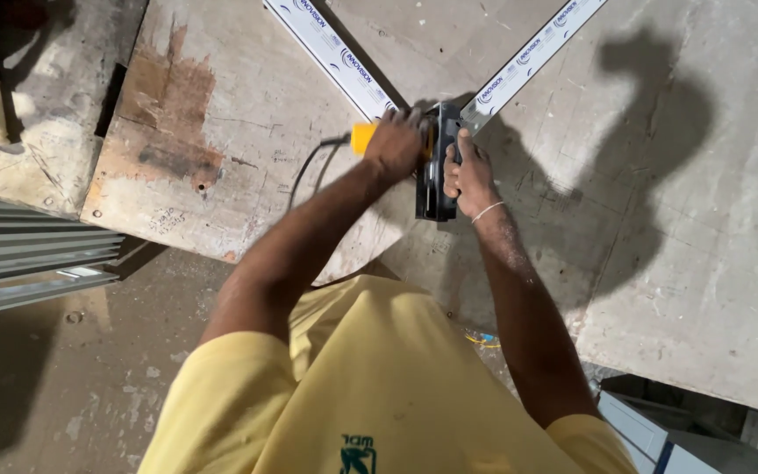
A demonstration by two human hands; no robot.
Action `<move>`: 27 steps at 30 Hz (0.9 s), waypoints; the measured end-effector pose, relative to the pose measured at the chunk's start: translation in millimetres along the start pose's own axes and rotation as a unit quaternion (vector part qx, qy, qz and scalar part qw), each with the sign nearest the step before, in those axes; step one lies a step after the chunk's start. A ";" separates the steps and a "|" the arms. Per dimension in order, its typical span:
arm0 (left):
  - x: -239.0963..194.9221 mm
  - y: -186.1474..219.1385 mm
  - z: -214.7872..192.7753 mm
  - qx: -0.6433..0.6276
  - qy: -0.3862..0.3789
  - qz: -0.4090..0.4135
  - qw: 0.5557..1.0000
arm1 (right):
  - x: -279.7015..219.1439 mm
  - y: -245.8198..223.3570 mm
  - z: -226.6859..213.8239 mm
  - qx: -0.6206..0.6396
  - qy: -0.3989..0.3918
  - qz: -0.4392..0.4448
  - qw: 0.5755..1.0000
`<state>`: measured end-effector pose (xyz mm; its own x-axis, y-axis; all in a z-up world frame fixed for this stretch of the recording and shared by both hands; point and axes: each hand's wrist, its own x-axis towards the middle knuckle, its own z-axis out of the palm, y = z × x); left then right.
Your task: Using a pneumatic staple gun to join sections of white window frame material at the corners.
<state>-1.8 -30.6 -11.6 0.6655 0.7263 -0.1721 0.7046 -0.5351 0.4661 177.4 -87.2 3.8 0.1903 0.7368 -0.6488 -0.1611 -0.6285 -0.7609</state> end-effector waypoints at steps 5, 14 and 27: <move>-58.4 26.6 15.1 -0.017 -0.011 0.058 0.998 | -1.0 1.3 1.6 0.004 -0.013 -0.011 1.000; 12.6 -5.7 -2.8 -0.025 0.089 -0.014 0.996 | -5.4 1.0 4.9 0.005 -0.005 0.003 1.000; -60.7 25.1 15.0 -0.030 -0.011 0.036 0.999 | -3.1 3.9 2.8 0.013 0.007 0.006 1.000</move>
<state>-20.8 -94.6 -2.5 0.7200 0.6766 -0.1543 0.6384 -0.5586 0.5295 173.5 -91.2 2.8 0.2022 0.7258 -0.6575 -0.1890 -0.6299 -0.7534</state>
